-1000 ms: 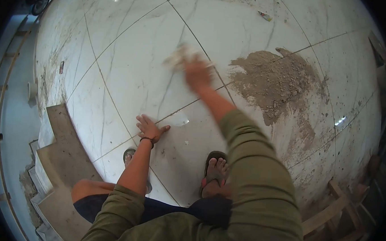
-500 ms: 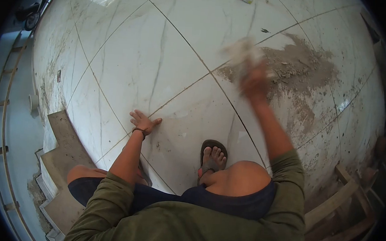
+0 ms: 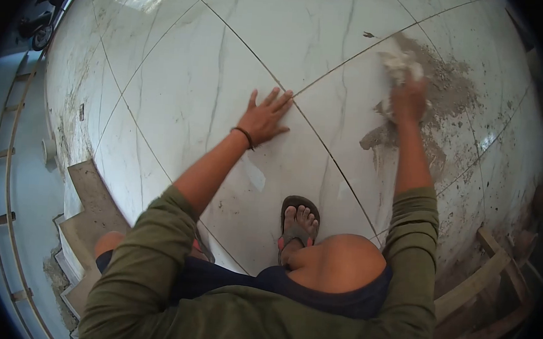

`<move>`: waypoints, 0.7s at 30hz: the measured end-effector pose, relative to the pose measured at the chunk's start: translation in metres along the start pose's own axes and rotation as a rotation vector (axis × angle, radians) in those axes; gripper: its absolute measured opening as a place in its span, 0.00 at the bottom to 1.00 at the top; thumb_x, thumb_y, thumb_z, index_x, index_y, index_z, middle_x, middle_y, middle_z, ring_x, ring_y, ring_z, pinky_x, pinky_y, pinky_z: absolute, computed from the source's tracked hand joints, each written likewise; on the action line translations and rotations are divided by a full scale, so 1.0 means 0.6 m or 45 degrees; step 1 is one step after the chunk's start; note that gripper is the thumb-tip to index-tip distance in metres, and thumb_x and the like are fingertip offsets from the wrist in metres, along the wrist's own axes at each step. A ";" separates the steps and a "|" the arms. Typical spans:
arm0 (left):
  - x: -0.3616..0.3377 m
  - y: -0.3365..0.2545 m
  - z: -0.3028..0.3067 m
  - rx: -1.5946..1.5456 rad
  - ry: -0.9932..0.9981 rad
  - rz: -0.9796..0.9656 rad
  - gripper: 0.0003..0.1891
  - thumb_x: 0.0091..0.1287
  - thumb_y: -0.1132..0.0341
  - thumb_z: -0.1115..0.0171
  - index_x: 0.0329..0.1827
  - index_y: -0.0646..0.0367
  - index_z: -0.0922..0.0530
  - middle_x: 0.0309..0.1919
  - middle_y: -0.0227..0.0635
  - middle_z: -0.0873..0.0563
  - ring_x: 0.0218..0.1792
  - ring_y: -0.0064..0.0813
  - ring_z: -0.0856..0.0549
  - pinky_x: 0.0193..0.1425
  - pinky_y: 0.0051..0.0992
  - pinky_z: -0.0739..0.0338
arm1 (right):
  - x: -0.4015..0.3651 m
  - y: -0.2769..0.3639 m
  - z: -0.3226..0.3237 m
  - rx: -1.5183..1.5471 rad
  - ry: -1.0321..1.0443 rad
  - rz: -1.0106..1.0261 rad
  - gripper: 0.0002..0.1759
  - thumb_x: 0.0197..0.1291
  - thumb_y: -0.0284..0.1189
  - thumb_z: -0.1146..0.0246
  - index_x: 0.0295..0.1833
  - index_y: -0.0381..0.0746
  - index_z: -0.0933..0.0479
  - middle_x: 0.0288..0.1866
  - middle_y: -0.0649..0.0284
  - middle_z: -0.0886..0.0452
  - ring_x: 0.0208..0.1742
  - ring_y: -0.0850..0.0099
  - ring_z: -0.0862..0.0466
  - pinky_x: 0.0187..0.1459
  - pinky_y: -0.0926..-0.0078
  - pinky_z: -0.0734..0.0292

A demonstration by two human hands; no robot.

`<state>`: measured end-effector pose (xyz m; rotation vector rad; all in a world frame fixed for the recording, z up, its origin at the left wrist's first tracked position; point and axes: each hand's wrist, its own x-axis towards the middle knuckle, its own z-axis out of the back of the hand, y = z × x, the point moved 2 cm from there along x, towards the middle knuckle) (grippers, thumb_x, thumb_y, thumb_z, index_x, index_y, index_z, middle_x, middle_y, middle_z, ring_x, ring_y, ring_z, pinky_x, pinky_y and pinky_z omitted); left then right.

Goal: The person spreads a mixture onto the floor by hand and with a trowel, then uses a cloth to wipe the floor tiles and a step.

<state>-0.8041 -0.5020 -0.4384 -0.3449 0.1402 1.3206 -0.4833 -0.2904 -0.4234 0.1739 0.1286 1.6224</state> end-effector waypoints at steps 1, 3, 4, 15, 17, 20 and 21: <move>0.009 0.019 0.000 0.076 -0.014 -0.053 0.35 0.72 0.43 0.47 0.78 0.45 0.41 0.81 0.24 0.48 0.81 0.36 0.50 0.78 0.61 0.57 | 0.004 -0.032 0.004 -0.036 -0.074 -0.068 0.30 0.60 0.42 0.35 0.69 0.51 0.27 0.58 0.46 0.28 0.56 0.50 0.20 0.54 0.51 0.21; 0.022 0.055 0.020 0.175 0.025 -0.041 0.33 0.72 0.42 0.50 0.78 0.40 0.40 0.81 0.22 0.46 0.80 0.36 0.49 0.79 0.60 0.58 | -0.003 -0.069 0.007 -0.056 -0.197 -0.170 0.32 0.59 0.45 0.34 0.68 0.48 0.27 0.56 0.48 0.28 0.54 0.51 0.20 0.53 0.53 0.21; 0.023 0.068 0.033 0.226 0.049 -0.033 0.32 0.73 0.42 0.51 0.78 0.38 0.39 0.80 0.21 0.46 0.80 0.35 0.48 0.79 0.60 0.58 | -0.018 -0.081 0.006 -0.037 -0.242 -0.207 0.33 0.59 0.45 0.34 0.69 0.47 0.27 0.56 0.49 0.28 0.54 0.52 0.20 0.53 0.54 0.21; 0.069 0.133 0.061 0.365 -0.067 0.110 0.30 0.73 0.40 0.53 0.73 0.44 0.31 0.75 0.26 0.33 0.79 0.37 0.42 0.78 0.58 0.58 | -0.147 0.072 -0.010 0.357 -0.140 0.125 0.36 0.61 0.49 0.34 0.70 0.42 0.28 0.49 0.52 0.30 0.46 0.58 0.21 0.45 0.59 0.20; 0.071 0.160 0.056 0.410 -0.139 0.233 0.32 0.73 0.39 0.53 0.73 0.48 0.32 0.77 0.28 0.36 0.78 0.39 0.41 0.78 0.60 0.58 | -0.183 0.139 -0.014 0.442 0.062 0.308 0.36 0.59 0.47 0.33 0.71 0.44 0.29 0.49 0.51 0.29 0.45 0.58 0.21 0.43 0.61 0.19; 0.071 0.202 0.077 0.322 -0.071 0.603 0.34 0.73 0.39 0.52 0.73 0.51 0.32 0.78 0.30 0.37 0.78 0.39 0.41 0.77 0.62 0.57 | -0.268 0.213 -0.047 0.506 -0.005 0.888 0.36 0.55 0.40 0.31 0.71 0.51 0.29 0.52 0.48 0.26 0.45 0.55 0.20 0.42 0.62 0.18; 0.074 0.218 0.077 0.314 -0.009 0.751 0.32 0.72 0.41 0.49 0.73 0.50 0.32 0.77 0.31 0.35 0.78 0.38 0.40 0.75 0.65 0.52 | -0.283 0.222 -0.060 0.500 0.090 0.952 0.35 0.55 0.39 0.31 0.71 0.53 0.29 0.53 0.47 0.26 0.46 0.54 0.20 0.43 0.61 0.18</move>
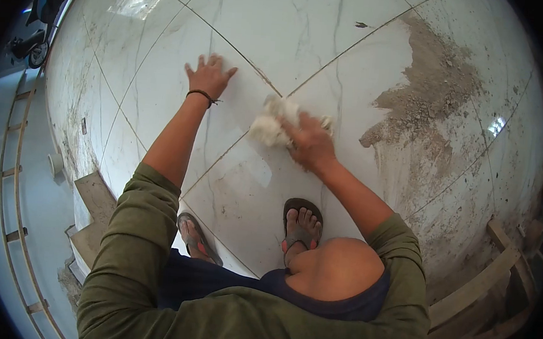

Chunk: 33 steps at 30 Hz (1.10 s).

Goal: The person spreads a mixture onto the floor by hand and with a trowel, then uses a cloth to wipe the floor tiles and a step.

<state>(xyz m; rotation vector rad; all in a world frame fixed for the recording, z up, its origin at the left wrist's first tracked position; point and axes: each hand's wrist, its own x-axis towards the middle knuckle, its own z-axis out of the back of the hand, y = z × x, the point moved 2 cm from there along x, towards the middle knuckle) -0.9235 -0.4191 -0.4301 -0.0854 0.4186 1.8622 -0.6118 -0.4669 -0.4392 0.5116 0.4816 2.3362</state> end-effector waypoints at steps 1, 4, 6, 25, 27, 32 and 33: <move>0.002 0.018 -0.006 -0.068 0.035 0.048 0.30 0.72 0.44 0.47 0.73 0.49 0.32 0.75 0.33 0.33 0.75 0.40 0.35 0.73 0.66 0.49 | -0.008 0.005 -0.013 0.022 0.101 0.035 0.35 0.55 0.37 0.31 0.71 0.55 0.29 0.54 0.47 0.25 0.47 0.53 0.20 0.43 0.60 0.18; 0.033 0.093 -0.049 -0.255 0.027 -0.048 0.24 0.67 0.57 0.39 0.67 0.49 0.25 0.58 0.39 0.16 0.59 0.40 0.18 0.64 0.53 0.29 | -0.028 -0.090 0.018 -0.214 0.050 -0.113 0.34 0.57 0.37 0.33 0.71 0.57 0.29 0.55 0.47 0.24 0.50 0.52 0.20 0.46 0.58 0.18; -0.011 0.122 0.025 -0.587 -0.376 -0.322 0.10 0.65 0.62 0.35 0.43 0.57 0.14 0.34 0.47 0.13 0.38 0.50 0.14 0.43 0.38 0.20 | -0.043 -0.177 0.059 -0.489 -0.103 -0.265 0.33 0.59 0.39 0.34 0.72 0.58 0.30 0.55 0.47 0.24 0.51 0.52 0.20 0.46 0.58 0.18; -0.353 0.109 0.611 -0.465 -0.075 -0.122 0.27 0.60 0.86 0.41 0.65 0.65 0.27 0.61 0.48 0.20 0.66 0.42 0.24 0.69 0.35 0.31 | 0.274 -0.400 0.238 -0.445 -0.564 -0.626 0.36 0.56 0.41 0.31 0.72 0.56 0.31 0.59 0.47 0.29 0.53 0.50 0.20 0.52 0.55 0.19; -0.399 0.064 0.638 -0.879 0.193 -0.251 0.16 0.59 0.80 0.34 0.52 0.65 0.19 0.42 0.40 0.12 0.44 0.32 0.13 0.49 0.29 0.20 | 0.334 -0.296 0.180 -0.149 -0.196 -0.569 0.36 0.55 0.32 0.35 0.73 0.56 0.31 0.60 0.46 0.29 0.56 0.51 0.21 0.54 0.57 0.20; -0.342 -0.040 0.646 -1.081 0.434 -0.725 0.25 0.57 0.73 0.29 0.60 0.61 0.22 0.37 0.40 0.13 0.41 0.41 0.13 0.45 0.37 0.19 | 0.373 -0.201 -0.009 -0.048 0.111 -0.277 0.36 0.55 0.23 0.42 0.72 0.59 0.31 0.69 0.46 0.31 0.59 0.48 0.23 0.60 0.54 0.23; -0.323 -0.055 0.643 -1.072 0.479 -0.742 0.25 0.57 0.73 0.29 0.60 0.62 0.22 0.37 0.40 0.13 0.41 0.41 0.13 0.45 0.38 0.19 | 0.372 -0.208 -0.021 -0.056 0.022 -0.282 0.36 0.55 0.23 0.43 0.71 0.60 0.30 0.69 0.46 0.31 0.58 0.47 0.23 0.59 0.55 0.23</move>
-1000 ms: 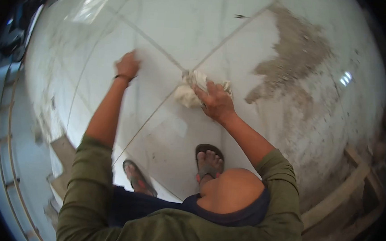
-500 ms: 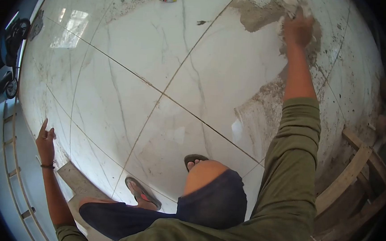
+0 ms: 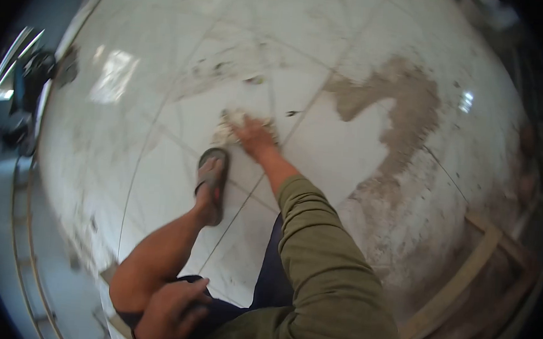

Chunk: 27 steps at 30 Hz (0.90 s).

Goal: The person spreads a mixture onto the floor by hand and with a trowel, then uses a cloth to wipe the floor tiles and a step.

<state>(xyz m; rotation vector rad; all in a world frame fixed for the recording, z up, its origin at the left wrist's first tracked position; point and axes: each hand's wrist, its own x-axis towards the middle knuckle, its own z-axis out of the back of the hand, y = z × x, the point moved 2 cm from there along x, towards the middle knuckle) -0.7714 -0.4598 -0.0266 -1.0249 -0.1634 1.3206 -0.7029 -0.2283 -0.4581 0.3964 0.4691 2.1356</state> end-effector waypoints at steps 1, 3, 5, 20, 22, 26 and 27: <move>0.034 -0.014 0.011 0.040 0.070 -0.263 0.25 0.58 0.73 0.31 0.59 0.67 0.24 0.39 0.45 0.14 0.42 0.45 0.14 0.50 0.36 0.20 | -0.001 -0.010 0.012 0.030 0.005 -0.015 0.36 0.54 0.24 0.41 0.71 0.60 0.30 0.68 0.46 0.31 0.57 0.46 0.23 0.58 0.55 0.22; 0.076 -0.051 0.043 -0.127 0.107 -0.434 0.27 0.57 0.73 0.30 0.61 0.67 0.24 0.46 0.48 0.16 0.47 0.49 0.17 0.53 0.40 0.22 | -0.016 -0.054 0.057 0.048 -0.004 -0.172 0.37 0.52 0.26 0.37 0.71 0.61 0.29 0.66 0.46 0.31 0.56 0.45 0.22 0.56 0.56 0.21; 0.099 -0.051 0.066 -0.203 0.165 -0.388 0.28 0.55 0.74 0.30 0.62 0.67 0.24 0.50 0.51 0.18 0.50 0.52 0.18 0.56 0.42 0.24 | -0.012 -0.092 0.089 0.041 -0.062 -0.418 0.38 0.50 0.28 0.35 0.70 0.61 0.29 0.64 0.47 0.31 0.56 0.46 0.23 0.55 0.56 0.21; 0.267 0.047 0.200 -0.097 0.469 -0.486 0.32 0.61 0.69 0.32 0.69 0.66 0.32 0.61 0.51 0.25 0.61 0.46 0.23 0.64 0.38 0.27 | -0.117 -0.302 0.371 -0.168 -0.900 -1.542 0.33 0.57 0.39 0.32 0.69 0.47 0.29 0.64 0.46 0.33 0.56 0.49 0.21 0.53 0.56 0.21; 0.373 0.126 0.248 -0.180 0.247 -0.399 0.34 0.64 0.68 0.37 0.73 0.66 0.38 0.67 0.51 0.30 0.64 0.42 0.25 0.66 0.35 0.28 | -0.060 -0.218 0.298 -0.200 -0.985 -1.379 0.37 0.53 0.40 0.29 0.70 0.47 0.30 0.60 0.47 0.31 0.56 0.48 0.22 0.54 0.54 0.22; 0.628 0.362 0.156 -0.091 -0.175 -0.428 0.38 0.69 0.62 0.40 0.78 0.66 0.47 0.73 0.47 0.34 0.68 0.33 0.28 0.70 0.29 0.31 | 0.099 0.033 0.273 0.848 -1.034 -0.862 0.40 0.53 0.34 0.31 0.71 0.36 0.36 0.64 0.50 0.30 0.62 0.58 0.25 0.62 0.61 0.28; 0.611 0.331 0.147 -0.892 0.246 -0.071 0.36 0.71 0.58 0.39 0.76 0.66 0.43 0.68 0.42 0.29 0.65 0.29 0.27 0.69 0.30 0.31 | 0.137 0.070 0.240 1.205 -1.033 -0.676 0.38 0.54 0.32 0.33 0.71 0.34 0.36 0.65 0.51 0.30 0.63 0.63 0.25 0.63 0.64 0.29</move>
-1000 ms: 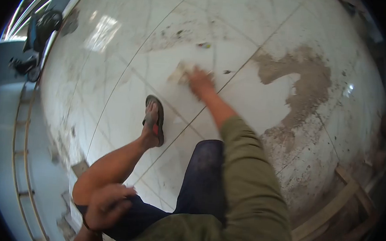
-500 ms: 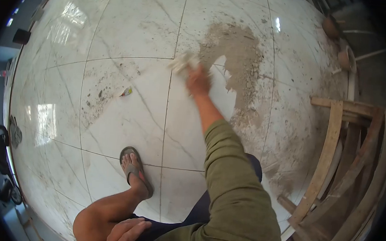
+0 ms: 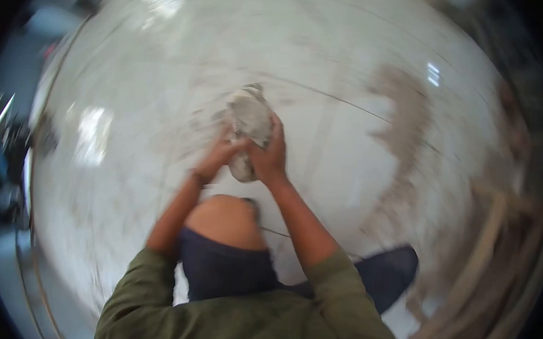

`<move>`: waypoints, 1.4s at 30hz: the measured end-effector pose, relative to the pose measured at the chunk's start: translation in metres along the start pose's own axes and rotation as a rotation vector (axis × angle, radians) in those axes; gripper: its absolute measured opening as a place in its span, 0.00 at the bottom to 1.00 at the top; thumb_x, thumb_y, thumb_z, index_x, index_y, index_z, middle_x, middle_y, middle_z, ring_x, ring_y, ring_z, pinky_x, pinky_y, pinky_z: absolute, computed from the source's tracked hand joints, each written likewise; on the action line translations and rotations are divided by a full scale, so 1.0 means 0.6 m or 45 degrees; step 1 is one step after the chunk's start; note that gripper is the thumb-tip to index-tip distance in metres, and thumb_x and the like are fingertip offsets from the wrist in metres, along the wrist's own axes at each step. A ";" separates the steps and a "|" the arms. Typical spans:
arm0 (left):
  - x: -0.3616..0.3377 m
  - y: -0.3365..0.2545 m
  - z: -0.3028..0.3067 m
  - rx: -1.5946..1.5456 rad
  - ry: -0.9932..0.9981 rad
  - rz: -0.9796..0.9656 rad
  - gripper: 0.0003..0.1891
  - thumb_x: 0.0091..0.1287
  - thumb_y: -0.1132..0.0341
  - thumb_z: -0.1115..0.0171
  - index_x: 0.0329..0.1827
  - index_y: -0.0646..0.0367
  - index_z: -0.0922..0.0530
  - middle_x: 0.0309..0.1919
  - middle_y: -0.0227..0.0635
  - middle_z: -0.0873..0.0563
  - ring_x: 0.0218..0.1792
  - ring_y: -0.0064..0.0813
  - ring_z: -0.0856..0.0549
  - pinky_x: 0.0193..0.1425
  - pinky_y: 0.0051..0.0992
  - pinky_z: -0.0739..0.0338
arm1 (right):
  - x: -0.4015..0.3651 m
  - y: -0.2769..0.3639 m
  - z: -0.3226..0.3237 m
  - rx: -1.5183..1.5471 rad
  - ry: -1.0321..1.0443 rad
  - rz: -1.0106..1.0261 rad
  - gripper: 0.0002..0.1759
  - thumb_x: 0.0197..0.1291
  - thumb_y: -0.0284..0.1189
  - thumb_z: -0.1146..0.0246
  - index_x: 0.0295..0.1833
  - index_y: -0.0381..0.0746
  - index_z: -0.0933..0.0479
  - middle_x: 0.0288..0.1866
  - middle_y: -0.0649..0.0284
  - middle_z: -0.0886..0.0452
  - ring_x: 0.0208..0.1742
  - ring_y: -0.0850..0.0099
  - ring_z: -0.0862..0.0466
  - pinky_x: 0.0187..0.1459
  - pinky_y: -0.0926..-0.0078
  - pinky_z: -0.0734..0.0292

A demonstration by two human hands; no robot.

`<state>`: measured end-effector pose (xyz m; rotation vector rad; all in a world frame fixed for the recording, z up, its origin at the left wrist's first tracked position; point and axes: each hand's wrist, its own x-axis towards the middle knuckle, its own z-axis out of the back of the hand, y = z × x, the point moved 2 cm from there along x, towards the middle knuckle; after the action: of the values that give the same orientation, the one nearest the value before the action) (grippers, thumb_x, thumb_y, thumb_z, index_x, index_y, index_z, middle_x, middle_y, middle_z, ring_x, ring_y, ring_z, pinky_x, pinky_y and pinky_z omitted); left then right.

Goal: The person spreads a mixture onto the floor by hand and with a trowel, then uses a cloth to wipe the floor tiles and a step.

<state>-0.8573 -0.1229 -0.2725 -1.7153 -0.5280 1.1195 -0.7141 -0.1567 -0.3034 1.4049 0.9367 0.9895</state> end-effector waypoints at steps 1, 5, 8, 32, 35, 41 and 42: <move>0.005 0.044 0.011 -0.240 -0.055 -0.307 0.32 0.72 0.56 0.40 0.74 0.64 0.39 0.61 0.37 0.23 0.60 0.27 0.24 0.66 0.29 0.29 | -0.021 -0.016 -0.058 0.390 0.221 -0.291 0.37 0.55 0.31 0.34 0.70 0.33 0.36 0.66 0.52 0.29 0.65 0.67 0.27 0.65 0.68 0.31; -0.076 0.140 0.132 -0.842 -0.699 -0.176 0.22 0.69 0.63 0.38 0.63 0.63 0.27 0.48 0.36 0.16 0.49 0.29 0.19 0.57 0.31 0.25 | -0.041 -0.059 -0.171 -0.339 1.129 -0.204 0.42 0.54 0.34 0.32 0.74 0.38 0.39 0.75 0.45 0.40 0.72 0.54 0.36 0.71 0.60 0.37; -0.193 0.262 0.324 -0.136 -1.252 -0.410 0.17 0.73 0.64 0.43 0.59 0.66 0.23 0.51 0.39 0.15 0.50 0.32 0.18 0.57 0.34 0.25 | -0.073 -0.018 -0.233 -0.789 1.231 0.109 0.48 0.54 0.37 0.32 0.78 0.43 0.47 0.78 0.44 0.48 0.75 0.49 0.41 0.73 0.55 0.40; 0.443 0.052 -0.026 1.014 -0.397 -0.369 0.31 0.53 0.59 0.29 0.62 0.52 0.25 0.57 0.54 0.26 0.51 0.54 0.19 0.55 0.45 0.21 | 0.025 -0.021 0.032 -0.312 0.168 -0.539 0.41 0.59 0.22 0.37 0.77 0.33 0.44 0.62 0.52 0.26 0.42 0.79 0.24 0.46 0.80 0.24; 0.416 -0.035 -0.058 0.690 -0.518 -0.506 0.31 0.51 0.59 0.28 0.61 0.54 0.25 0.54 0.54 0.25 0.49 0.53 0.19 0.54 0.45 0.21 | 0.013 -0.009 0.066 -0.385 0.021 -0.512 0.38 0.61 0.22 0.39 0.76 0.32 0.43 0.61 0.52 0.26 0.42 0.79 0.24 0.45 0.81 0.24; 0.190 0.077 0.336 1.222 -0.830 -0.718 0.17 0.68 0.56 0.41 0.53 0.57 0.17 0.59 0.52 0.23 0.62 0.52 0.27 0.65 0.48 0.33 | 0.098 -0.004 0.130 -0.636 -0.010 -0.370 0.36 0.62 0.25 0.41 0.77 0.40 0.41 0.59 0.56 0.24 0.44 0.74 0.20 0.44 0.76 0.23; 0.137 0.155 0.450 1.702 -0.948 -0.754 0.14 0.71 0.59 0.44 0.52 0.53 0.16 0.61 0.53 0.24 0.64 0.53 0.29 0.67 0.49 0.35 | 0.125 -0.010 0.144 -0.680 -0.008 -0.355 0.36 0.61 0.25 0.39 0.76 0.40 0.39 0.57 0.58 0.23 0.41 0.76 0.21 0.42 0.78 0.23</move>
<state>-1.0648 0.0331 -0.4168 0.0451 -0.4777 1.1747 -0.6078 -0.1146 -0.3075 0.8061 0.7626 0.9329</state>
